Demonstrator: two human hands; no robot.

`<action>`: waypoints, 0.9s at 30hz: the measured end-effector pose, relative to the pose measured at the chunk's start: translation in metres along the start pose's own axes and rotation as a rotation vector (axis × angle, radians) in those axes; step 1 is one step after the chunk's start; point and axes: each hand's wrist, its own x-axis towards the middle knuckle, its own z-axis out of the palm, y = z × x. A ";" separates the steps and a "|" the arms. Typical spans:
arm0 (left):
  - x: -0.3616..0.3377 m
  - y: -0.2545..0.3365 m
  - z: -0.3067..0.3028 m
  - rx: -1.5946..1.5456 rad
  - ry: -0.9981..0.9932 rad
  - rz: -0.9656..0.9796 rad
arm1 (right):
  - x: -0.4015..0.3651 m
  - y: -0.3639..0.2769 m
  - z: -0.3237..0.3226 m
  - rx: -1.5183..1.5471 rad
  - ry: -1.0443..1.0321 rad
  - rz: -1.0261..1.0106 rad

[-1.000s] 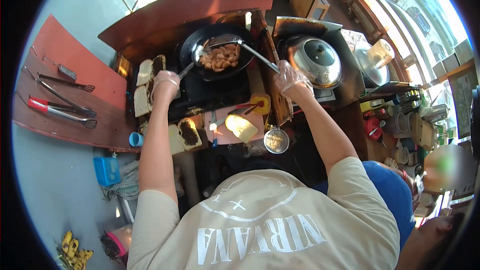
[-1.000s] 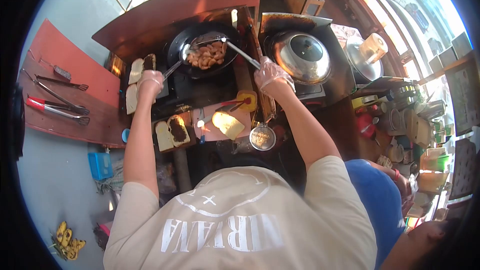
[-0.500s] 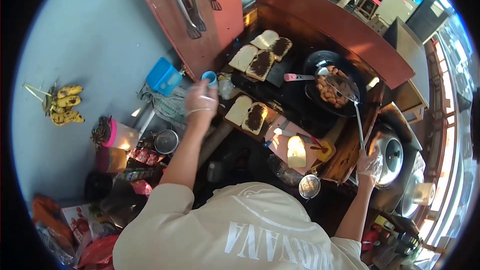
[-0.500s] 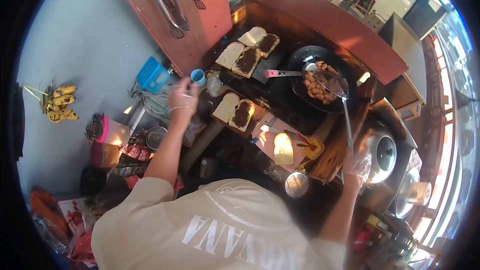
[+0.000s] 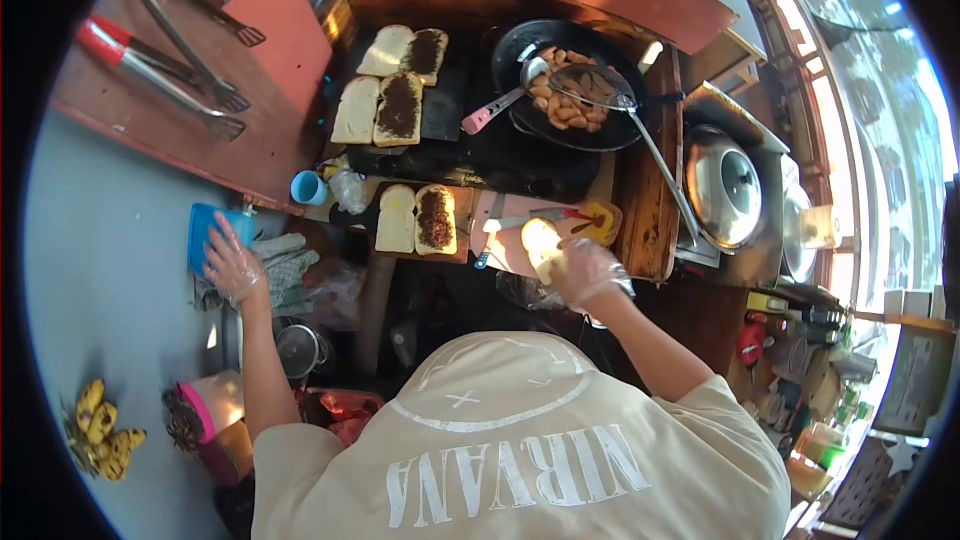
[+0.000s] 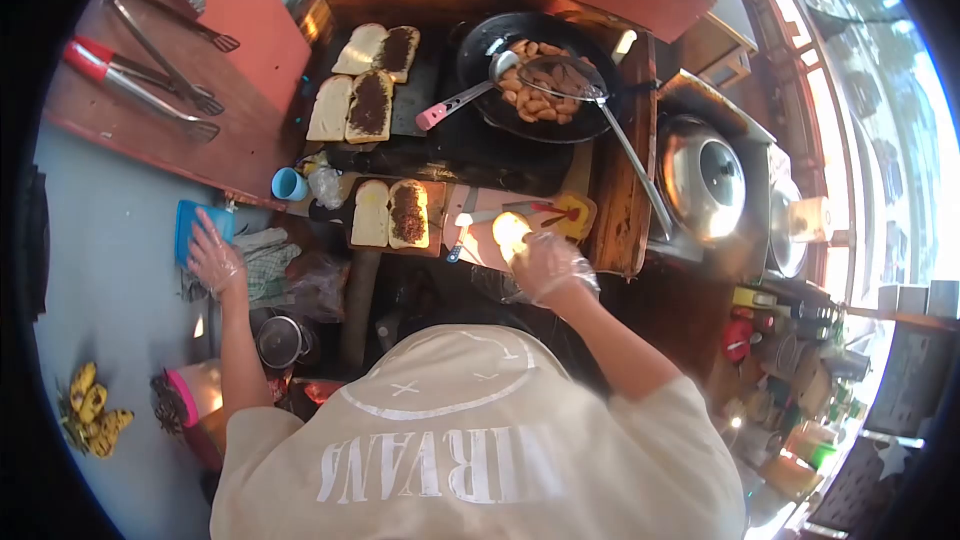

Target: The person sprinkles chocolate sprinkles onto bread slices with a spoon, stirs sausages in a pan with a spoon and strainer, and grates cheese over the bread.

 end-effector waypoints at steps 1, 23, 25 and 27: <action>0.002 0.001 -0.016 -0.054 -0.041 -0.022 | 0.007 -0.003 0.021 0.006 -0.003 0.014; -0.145 -0.010 -0.110 -0.591 0.167 0.255 | 0.052 -0.052 0.039 0.151 0.081 0.018; -0.151 -0.006 -0.107 -0.618 0.173 0.269 | 0.074 -0.073 0.014 0.187 0.089 0.057; -0.153 -0.004 -0.102 -0.673 0.156 0.333 | 0.117 -0.087 0.008 0.190 0.221 0.085</action>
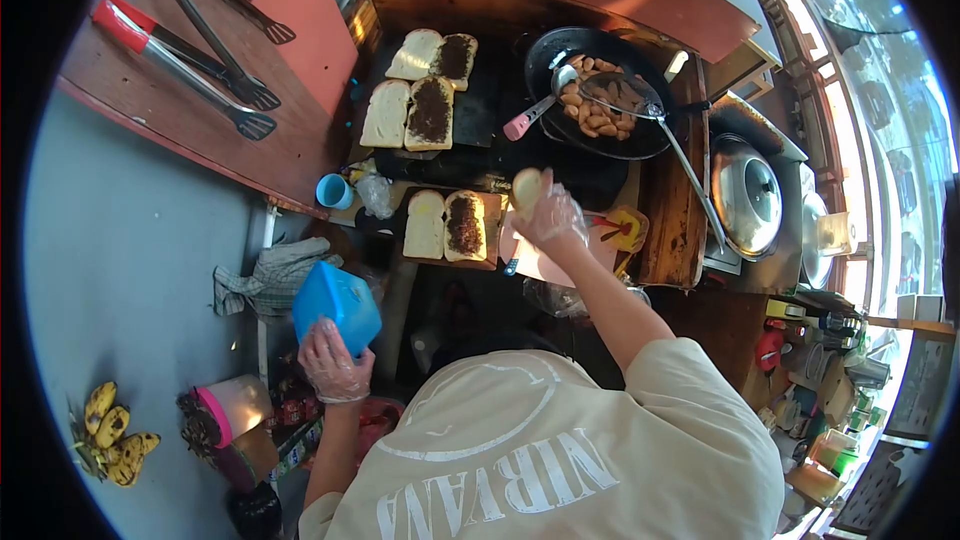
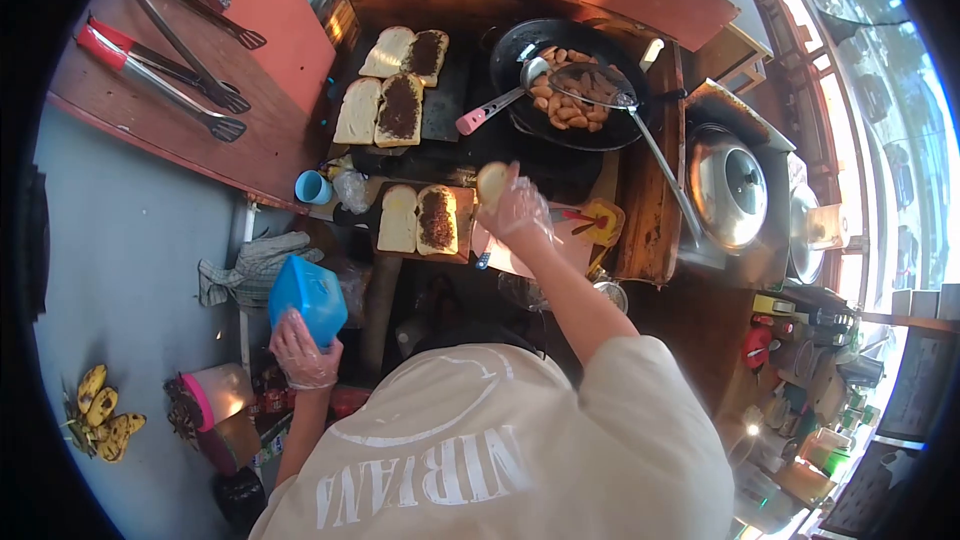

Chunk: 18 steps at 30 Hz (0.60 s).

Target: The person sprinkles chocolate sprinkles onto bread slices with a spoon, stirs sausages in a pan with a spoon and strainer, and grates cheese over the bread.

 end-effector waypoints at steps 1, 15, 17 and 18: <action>0.001 -0.001 0.003 -0.027 0.002 0.019 | 0.019 -0.007 -0.001 -0.053 0.027 0.030; 0.003 -0.036 0.024 -0.238 -0.021 0.151 | 0.043 -0.053 0.011 -0.178 -0.162 -0.053; -0.003 -0.041 0.029 -0.250 -0.048 0.146 | 0.022 -0.081 0.010 -0.259 -0.308 -0.174; -0.004 -0.044 0.031 -0.249 -0.050 0.141 | 0.014 -0.103 0.008 -0.303 -0.381 -0.196</action>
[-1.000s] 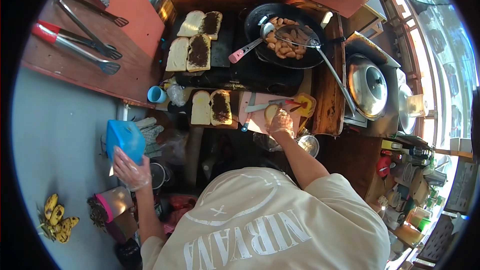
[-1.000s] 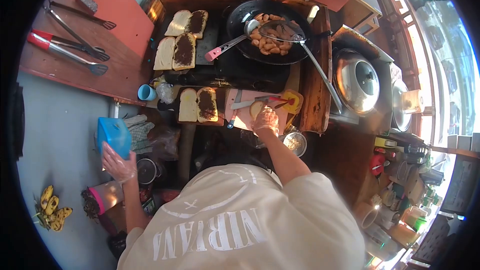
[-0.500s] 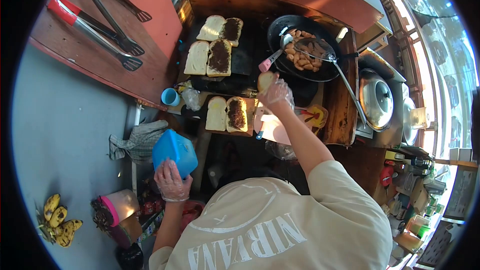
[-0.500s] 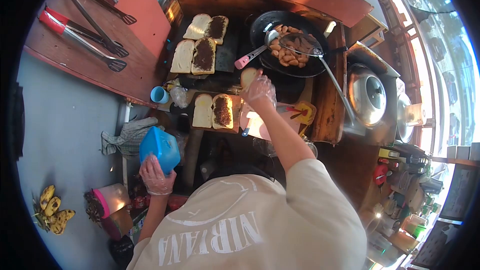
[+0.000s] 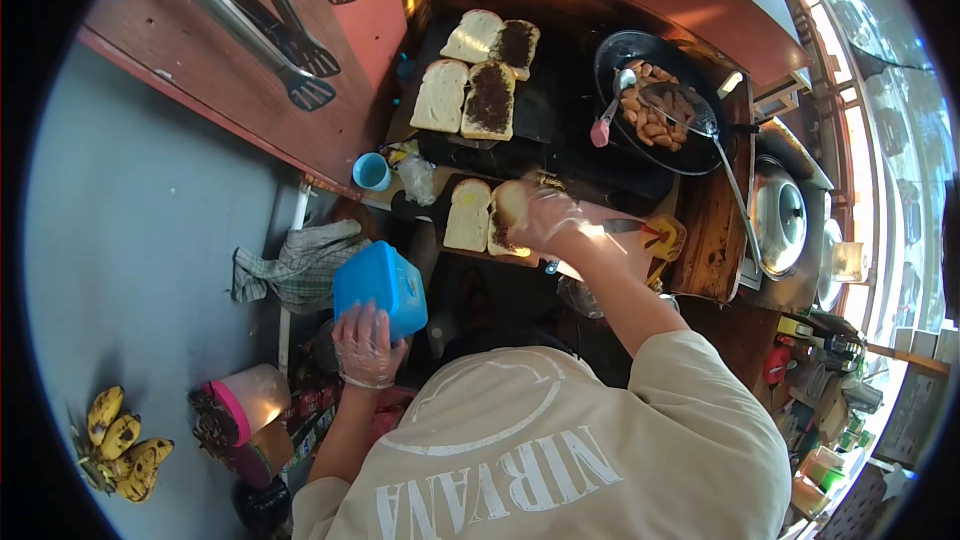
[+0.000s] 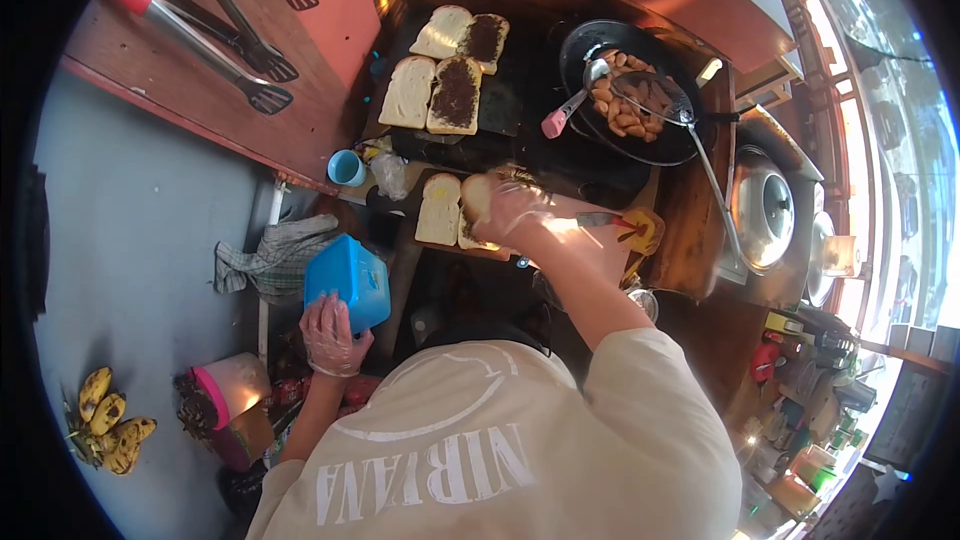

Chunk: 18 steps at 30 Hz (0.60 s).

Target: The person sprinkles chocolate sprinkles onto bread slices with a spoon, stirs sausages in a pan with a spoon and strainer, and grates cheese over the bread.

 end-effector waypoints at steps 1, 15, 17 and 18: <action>-0.001 -0.003 0.001 0.001 -0.012 0.023 | 0.007 -0.011 0.013 -0.016 0.079 -0.172; -0.006 -0.028 0.008 0.021 -0.033 0.063 | 0.091 -0.129 0.079 0.173 0.213 0.073; -0.001 -0.026 0.010 0.023 -0.030 0.082 | 0.086 -0.123 0.085 0.078 0.251 0.078; 0.003 -0.026 0.011 0.021 -0.025 0.086 | 0.073 -0.116 0.076 0.074 0.232 0.010</action>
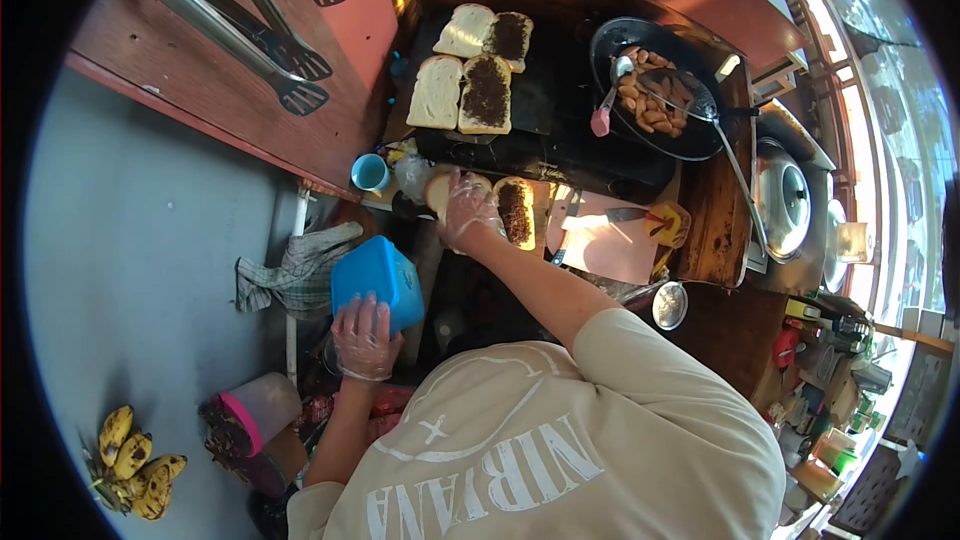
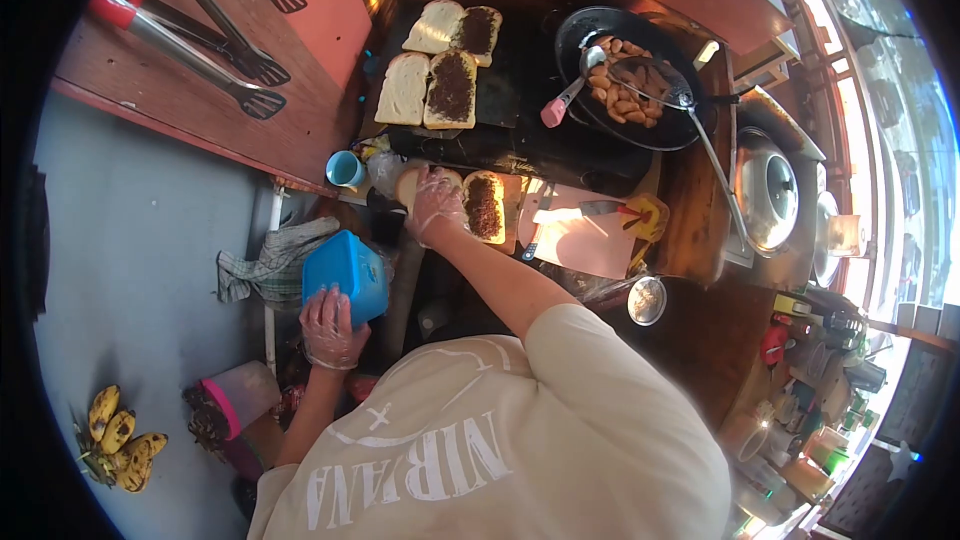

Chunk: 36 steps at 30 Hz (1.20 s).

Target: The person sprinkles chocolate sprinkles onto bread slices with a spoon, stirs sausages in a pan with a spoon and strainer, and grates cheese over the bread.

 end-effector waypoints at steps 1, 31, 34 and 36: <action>0.005 0.000 0.001 -0.010 0.000 0.033 | -0.010 0.007 -0.011 0.003 -0.021 -0.067; 0.220 0.342 0.152 -0.176 -0.796 0.155 | -0.189 0.313 0.114 2.513 0.207 0.418; 0.215 0.357 0.154 -0.165 -0.781 0.067 | -0.189 0.314 0.109 2.378 0.140 0.467; 0.210 0.359 0.156 -0.165 -0.774 0.077 | -0.186 0.320 0.117 2.476 0.045 0.460</action>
